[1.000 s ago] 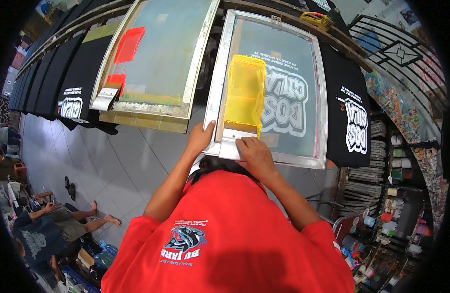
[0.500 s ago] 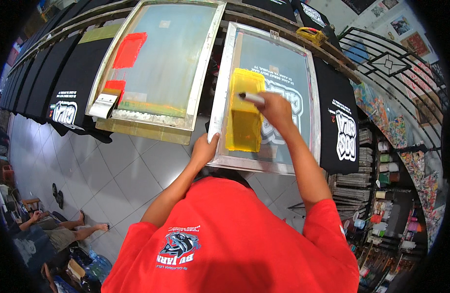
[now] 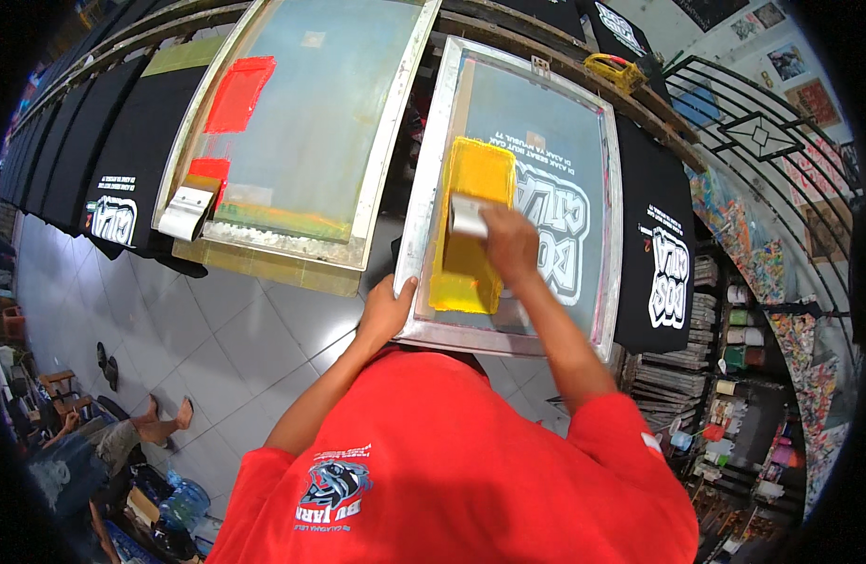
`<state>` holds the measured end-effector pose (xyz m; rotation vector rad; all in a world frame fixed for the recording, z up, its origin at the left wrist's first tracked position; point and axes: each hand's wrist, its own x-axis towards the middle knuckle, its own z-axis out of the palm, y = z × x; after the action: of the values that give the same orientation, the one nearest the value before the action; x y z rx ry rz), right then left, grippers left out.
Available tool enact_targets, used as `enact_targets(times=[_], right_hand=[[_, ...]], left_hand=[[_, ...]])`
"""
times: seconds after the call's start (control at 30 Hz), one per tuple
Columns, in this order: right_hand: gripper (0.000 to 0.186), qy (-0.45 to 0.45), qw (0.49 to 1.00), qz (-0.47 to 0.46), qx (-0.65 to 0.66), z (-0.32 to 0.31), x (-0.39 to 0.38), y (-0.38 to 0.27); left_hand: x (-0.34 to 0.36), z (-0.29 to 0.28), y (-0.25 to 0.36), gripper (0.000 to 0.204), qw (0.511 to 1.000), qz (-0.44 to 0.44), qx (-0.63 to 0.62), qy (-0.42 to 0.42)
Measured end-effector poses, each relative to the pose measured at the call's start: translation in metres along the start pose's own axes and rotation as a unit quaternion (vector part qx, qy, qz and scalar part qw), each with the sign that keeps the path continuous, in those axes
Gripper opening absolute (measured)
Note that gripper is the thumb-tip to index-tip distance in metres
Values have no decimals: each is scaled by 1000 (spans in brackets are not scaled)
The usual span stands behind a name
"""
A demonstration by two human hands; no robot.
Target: The person performs screen printing by selecting screens from a rack, placing them over black shirts on a printing station, and applying red and yellow ink using a squeegee. They also use a heat gun to dry the ink on one of the printed shirts.
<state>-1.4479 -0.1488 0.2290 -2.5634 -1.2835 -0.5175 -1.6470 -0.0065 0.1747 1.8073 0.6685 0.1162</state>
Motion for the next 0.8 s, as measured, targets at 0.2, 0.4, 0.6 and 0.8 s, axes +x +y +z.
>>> enact_targets(times=[0.2, 0.4, 0.6, 0.8], right_hand=[[17, 2, 1000, 23, 1, 11, 54, 21], [25, -98, 993, 61, 35, -30, 82, 37], [34, -19, 1000, 13, 17, -5, -16, -12], [28, -23, 999, 45, 17, 20, 61, 34]], left_hand=[[1, 2, -2, 46, 1000, 0, 15, 6], [0, -1, 2, 45, 1000, 2, 1, -3], [2, 0, 0, 45, 1000, -8, -7, -2], [0, 1, -5, 45, 1000, -19, 0, -4]])
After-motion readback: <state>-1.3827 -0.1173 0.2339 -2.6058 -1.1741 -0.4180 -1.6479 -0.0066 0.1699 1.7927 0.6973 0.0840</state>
